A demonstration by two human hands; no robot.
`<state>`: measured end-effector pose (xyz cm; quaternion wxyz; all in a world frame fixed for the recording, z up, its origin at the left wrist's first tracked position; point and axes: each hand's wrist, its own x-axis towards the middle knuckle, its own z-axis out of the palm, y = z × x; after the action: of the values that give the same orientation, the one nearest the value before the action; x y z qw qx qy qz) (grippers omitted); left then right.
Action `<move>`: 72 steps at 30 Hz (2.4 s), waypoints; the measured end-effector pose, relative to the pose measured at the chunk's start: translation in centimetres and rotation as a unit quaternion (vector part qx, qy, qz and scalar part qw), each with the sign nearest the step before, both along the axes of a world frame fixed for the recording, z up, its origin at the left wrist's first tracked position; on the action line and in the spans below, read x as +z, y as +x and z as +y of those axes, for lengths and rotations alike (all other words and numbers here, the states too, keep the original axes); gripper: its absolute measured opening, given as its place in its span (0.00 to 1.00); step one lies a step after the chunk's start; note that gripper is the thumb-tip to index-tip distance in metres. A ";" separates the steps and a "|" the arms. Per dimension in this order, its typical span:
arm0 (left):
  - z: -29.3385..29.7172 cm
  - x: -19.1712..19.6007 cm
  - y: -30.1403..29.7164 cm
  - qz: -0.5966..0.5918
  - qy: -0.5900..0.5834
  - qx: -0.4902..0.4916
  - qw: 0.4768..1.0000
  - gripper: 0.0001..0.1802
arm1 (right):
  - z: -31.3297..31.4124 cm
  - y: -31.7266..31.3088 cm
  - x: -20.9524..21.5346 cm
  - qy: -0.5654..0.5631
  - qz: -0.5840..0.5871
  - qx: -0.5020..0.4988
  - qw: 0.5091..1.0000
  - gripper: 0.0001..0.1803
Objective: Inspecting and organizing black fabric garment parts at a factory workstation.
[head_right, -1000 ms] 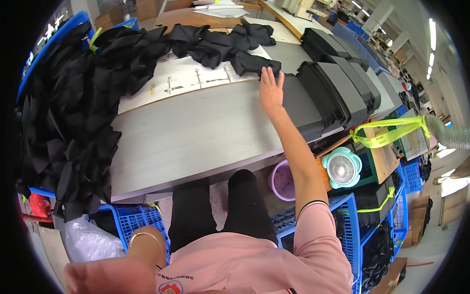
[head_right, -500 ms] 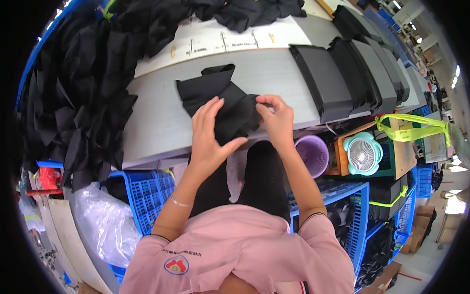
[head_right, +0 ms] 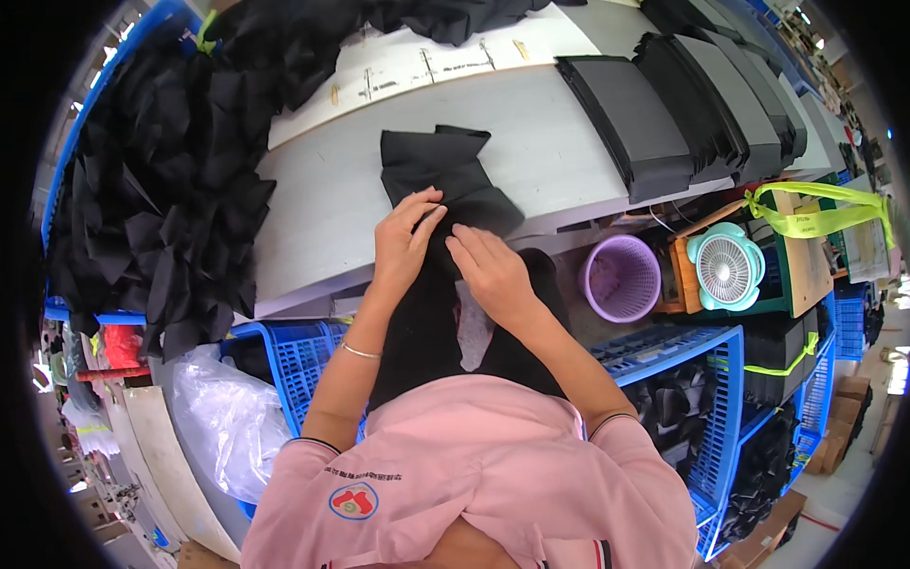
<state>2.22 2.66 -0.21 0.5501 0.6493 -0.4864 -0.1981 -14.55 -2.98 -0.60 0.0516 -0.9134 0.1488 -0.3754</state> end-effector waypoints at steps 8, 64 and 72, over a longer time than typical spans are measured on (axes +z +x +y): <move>1.8 5.5 -4.3 -0.210 -0.111 0.003 0.971 0.11 | -0.9 1.2 -1.6 0.141 0.042 -0.014 0.989 0.09; 0.9 3.0 6.0 0.299 -0.145 0.181 0.926 0.17 | 8.0 -6.3 0.0 0.626 -0.016 0.189 0.756 0.06; 3.7 5.2 -2.3 0.090 -0.091 0.063 0.990 0.09 | 3.8 -1.4 2.8 0.412 -0.182 -0.031 0.892 0.25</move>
<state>-0.07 6.32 4.96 0.6597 0.6056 -0.4087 -0.1760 -15.98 0.83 2.21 0.4378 -0.7211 0.3063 -0.4411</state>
